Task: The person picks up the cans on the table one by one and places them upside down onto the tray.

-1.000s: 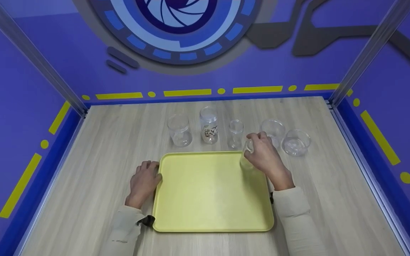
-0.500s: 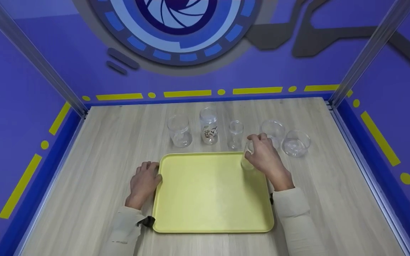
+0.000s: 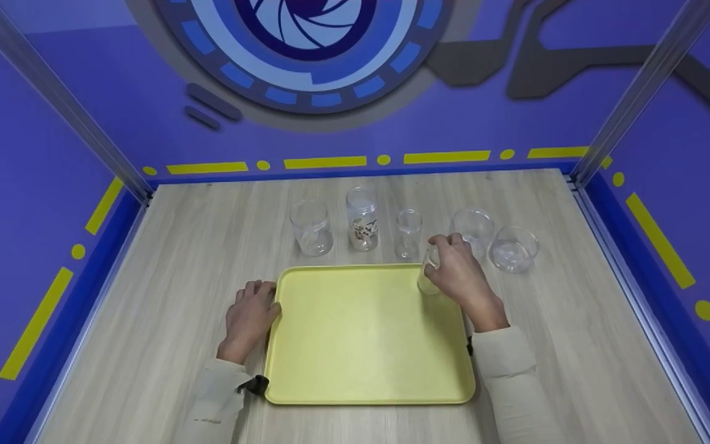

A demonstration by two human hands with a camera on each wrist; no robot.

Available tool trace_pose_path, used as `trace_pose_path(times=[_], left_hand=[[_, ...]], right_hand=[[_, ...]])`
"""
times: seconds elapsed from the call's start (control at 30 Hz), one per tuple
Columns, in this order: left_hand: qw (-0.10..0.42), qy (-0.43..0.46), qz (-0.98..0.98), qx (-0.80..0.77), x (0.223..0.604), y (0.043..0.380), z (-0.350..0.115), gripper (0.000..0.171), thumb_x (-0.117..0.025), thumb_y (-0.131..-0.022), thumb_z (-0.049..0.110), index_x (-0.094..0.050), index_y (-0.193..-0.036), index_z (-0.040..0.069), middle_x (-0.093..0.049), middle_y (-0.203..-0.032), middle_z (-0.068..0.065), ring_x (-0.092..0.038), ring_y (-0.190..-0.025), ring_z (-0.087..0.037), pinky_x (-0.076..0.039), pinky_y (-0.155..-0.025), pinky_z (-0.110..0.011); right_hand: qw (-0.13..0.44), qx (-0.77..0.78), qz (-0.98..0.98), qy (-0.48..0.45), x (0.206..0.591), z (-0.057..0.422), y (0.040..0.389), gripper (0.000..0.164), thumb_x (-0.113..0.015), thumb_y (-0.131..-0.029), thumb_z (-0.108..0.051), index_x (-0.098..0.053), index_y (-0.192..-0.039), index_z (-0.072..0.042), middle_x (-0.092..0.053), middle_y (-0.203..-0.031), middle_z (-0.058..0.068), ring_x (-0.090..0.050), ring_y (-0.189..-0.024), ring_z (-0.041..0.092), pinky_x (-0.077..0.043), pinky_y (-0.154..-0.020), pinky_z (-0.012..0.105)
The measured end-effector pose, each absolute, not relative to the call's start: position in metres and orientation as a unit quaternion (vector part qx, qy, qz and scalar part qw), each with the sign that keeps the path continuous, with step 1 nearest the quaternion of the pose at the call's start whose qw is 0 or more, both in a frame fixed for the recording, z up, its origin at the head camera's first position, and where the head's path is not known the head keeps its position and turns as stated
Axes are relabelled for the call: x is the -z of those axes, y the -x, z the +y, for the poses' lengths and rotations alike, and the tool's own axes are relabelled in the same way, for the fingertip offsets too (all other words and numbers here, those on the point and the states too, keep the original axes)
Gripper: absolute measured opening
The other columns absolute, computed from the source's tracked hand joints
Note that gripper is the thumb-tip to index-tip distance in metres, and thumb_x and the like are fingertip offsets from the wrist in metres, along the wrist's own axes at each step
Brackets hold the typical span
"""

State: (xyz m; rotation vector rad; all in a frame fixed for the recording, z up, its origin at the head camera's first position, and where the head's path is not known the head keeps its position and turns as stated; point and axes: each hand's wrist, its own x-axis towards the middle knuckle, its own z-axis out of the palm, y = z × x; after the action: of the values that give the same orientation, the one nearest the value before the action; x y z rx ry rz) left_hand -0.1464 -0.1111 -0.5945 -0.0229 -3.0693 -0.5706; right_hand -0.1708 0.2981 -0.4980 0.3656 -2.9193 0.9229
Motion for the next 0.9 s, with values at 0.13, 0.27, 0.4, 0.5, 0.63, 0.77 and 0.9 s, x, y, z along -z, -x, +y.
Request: trace_pose_path(times=[0.13,0.27,0.4,0.5,0.63,0.77,0.9], left_hand=[[0.007,0.004,-0.983,0.185,0.5949,0.1458,-0.1113,0.042,-0.068,-0.1,0.024,-0.065,-0.139,0.009,-0.056,-0.138,-0.018,-0.054,-0.125,-0.04,-0.052,-0.09,-0.056],[0.009,0.006,-0.983,0.185,0.5957,0.1453,-0.1115,0.041,-0.068,-0.099,0.024,-0.066,-0.138,0.009,-0.056,-0.137,-0.018,-0.054,-0.123,-0.039,-0.052,-0.087,-0.056],[0.013,0.011,-0.983,0.184,0.5958,0.1448,-0.1118,0.041,-0.069,-0.099,0.024,-0.066,-0.137,0.009,-0.055,-0.138,-0.019,-0.053,-0.123,-0.04,-0.052,-0.086,-0.057],[0.014,0.011,-0.983,0.183,0.5954,0.1446,-0.1119,0.04,-0.069,-0.099,0.024,-0.065,-0.136,0.009,-0.055,-0.138,-0.019,-0.053,-0.122,-0.04,-0.052,-0.086,-0.057],[0.014,0.01,-0.983,0.183,0.5956,0.1459,-0.1118,0.04,-0.069,-0.099,0.024,-0.066,-0.136,0.009,-0.056,-0.137,-0.019,-0.054,-0.121,-0.04,-0.052,-0.086,-0.056],[0.014,0.01,-0.983,0.184,0.5965,0.1471,-0.1119,0.041,-0.069,-0.098,0.023,-0.066,-0.136,0.01,-0.056,-0.136,-0.019,-0.054,-0.12,-0.039,-0.052,-0.086,-0.056],[0.02,0.011,-0.982,0.187,0.5978,0.1468,-0.1122,0.039,-0.07,-0.098,0.022,-0.067,-0.135,0.01,-0.056,-0.134,-0.018,-0.054,-0.119,-0.039,-0.052,-0.085,-0.056]], right_hand=[[0.027,-0.297,-0.947,-0.115,0.4995,0.2977,0.1702,0.049,-0.073,-0.087,0.0,-0.059,-0.131,0.013,-0.054,-0.121,0.04,-0.058,-0.11,0.058,-0.048,-0.093,0.069],[0.033,-0.298,-0.947,-0.117,0.5007,0.2978,0.1696,0.048,-0.073,-0.086,0.0,-0.059,-0.13,0.012,-0.054,-0.121,0.04,-0.058,-0.111,0.058,-0.047,-0.094,0.069],[0.041,-0.303,-0.945,-0.121,0.5016,0.2978,0.1692,0.047,-0.072,-0.085,0.002,-0.06,-0.129,0.012,-0.055,-0.121,0.039,-0.059,-0.11,0.057,-0.048,-0.094,0.067],[0.045,-0.305,-0.944,-0.122,0.5016,0.2972,0.169,0.047,-0.072,-0.084,0.002,-0.06,-0.129,0.012,-0.056,-0.12,0.039,-0.059,-0.109,0.056,-0.048,-0.093,0.067],[0.048,-0.305,-0.943,-0.123,0.5019,0.2961,0.1691,0.048,-0.073,-0.084,0.002,-0.061,-0.129,0.012,-0.057,-0.12,0.039,-0.059,-0.109,0.056,-0.048,-0.094,0.067],[0.047,-0.309,-0.942,-0.123,0.5026,0.2953,0.1688,0.048,-0.074,-0.084,0.002,-0.061,-0.128,0.012,-0.057,-0.119,0.04,-0.059,-0.11,0.056,-0.047,-0.095,0.068],[0.042,-0.31,-0.942,-0.122,0.5022,0.2947,0.1685,0.049,-0.076,-0.084,0.001,-0.06,-0.129,0.012,-0.056,-0.121,0.04,-0.058,-0.111,0.057,-0.047,-0.095,0.068]])
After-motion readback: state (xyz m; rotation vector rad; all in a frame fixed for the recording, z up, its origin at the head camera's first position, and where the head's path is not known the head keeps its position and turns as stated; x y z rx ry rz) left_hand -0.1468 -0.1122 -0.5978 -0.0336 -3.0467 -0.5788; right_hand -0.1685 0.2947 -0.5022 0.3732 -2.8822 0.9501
